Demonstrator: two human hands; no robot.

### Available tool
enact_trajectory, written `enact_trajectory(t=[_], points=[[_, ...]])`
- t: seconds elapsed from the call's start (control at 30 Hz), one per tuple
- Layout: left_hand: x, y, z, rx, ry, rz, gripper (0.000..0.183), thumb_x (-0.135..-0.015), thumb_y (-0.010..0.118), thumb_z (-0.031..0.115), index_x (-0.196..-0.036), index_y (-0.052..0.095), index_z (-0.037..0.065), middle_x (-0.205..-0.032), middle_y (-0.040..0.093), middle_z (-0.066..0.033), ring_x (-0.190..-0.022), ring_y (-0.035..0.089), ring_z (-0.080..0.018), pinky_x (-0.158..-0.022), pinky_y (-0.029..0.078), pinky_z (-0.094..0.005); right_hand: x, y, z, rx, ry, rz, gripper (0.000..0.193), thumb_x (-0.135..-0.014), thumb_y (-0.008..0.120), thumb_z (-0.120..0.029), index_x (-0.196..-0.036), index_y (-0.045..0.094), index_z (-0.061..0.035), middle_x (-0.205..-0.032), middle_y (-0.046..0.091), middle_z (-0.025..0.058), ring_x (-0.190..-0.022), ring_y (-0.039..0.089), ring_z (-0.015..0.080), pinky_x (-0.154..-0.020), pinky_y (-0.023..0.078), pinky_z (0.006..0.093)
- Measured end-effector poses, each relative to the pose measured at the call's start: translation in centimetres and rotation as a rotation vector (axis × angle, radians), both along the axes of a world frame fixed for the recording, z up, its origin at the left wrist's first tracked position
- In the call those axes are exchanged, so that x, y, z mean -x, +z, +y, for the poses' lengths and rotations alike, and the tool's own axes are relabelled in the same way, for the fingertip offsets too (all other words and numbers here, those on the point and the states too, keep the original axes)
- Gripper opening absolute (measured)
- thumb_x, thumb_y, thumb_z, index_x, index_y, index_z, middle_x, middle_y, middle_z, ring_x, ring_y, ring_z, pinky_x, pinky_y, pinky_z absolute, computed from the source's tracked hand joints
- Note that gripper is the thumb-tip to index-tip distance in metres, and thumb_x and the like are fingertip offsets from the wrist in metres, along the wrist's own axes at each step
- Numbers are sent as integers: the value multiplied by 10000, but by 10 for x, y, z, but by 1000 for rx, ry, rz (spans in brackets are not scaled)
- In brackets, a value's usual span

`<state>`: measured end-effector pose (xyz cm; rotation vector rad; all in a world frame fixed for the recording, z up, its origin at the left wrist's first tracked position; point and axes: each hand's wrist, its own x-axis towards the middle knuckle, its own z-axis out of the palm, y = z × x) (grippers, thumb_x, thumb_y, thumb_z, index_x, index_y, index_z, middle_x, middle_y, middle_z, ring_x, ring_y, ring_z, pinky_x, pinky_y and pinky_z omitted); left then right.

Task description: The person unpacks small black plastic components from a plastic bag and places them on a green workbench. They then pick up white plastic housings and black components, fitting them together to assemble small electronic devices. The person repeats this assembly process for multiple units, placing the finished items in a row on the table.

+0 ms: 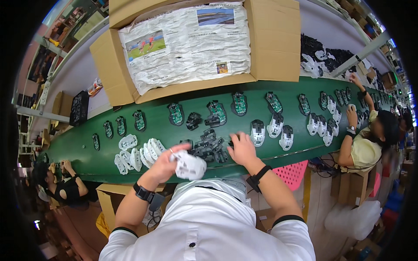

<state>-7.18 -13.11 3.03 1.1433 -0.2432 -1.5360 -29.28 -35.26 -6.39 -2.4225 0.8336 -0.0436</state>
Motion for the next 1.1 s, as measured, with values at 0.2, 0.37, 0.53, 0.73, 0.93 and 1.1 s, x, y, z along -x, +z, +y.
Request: enact_trajectory(t=[0.2,0.37,0.53,0.73,0.93,1.1], points=[[23,-17,5,29,291,-783,386,-834,652,-25,-1204,559,37,-1016,597,-22,-902,580,-87,-783,491,-263,4,-31,2,217,-88,-211,660,-790,772,-192,-1381,503,-76,-1402,433,248,-1249,465,446,-1031,434,502],[-40,-38,-2,-79,154,-2034,414,-702,821,152,-1037,585,94,-962,642,-112,-842,631,-339,-741,491,-442,8,-35,17,224,-111,-72,529,-781,791,-209,-1249,618,-33,-1431,415,275,-1292,436,467,-1075,398,511],[-67,-38,2,-297,-2,-2022,437,-695,829,196,-1042,577,113,-923,641,-85,-774,657,-308,-694,502,-420,15,-38,18,258,-147,-100,590,-814,764,-205,-1327,543,-14,-1448,416,272,-1298,423,472,-1090,376,512],[-75,-19,-11,-23,620,-1180,563,-821,795,62,-1311,526,-9,-1116,684,-129,-945,691,-189,-819,564,-315,22,-25,17,-12,-227,-236,555,-914,672,-201,-1379,478,32,-1472,422,247,-1350,417,404,-1124,354,473],[11,30,-33,177,410,-433,503,-796,804,1,-1225,542,10,-1095,646,-86,-980,639,-139,-866,545,-293,-35,110,42,-761,-81,-1013,651,-1049,461,-356,-1523,287,54,-1561,358,184,-1435,364,270,-1172,271,405],[42,52,-43,296,412,-524,464,-823,766,-23,-1218,526,24,-1087,652,-88,-983,648,-138,-855,538,-281,-59,135,54,-502,188,-1000,688,-1038,480,-352,-1507,274,107,-1591,273,246,-1481,289,330,-1199,216,411]])
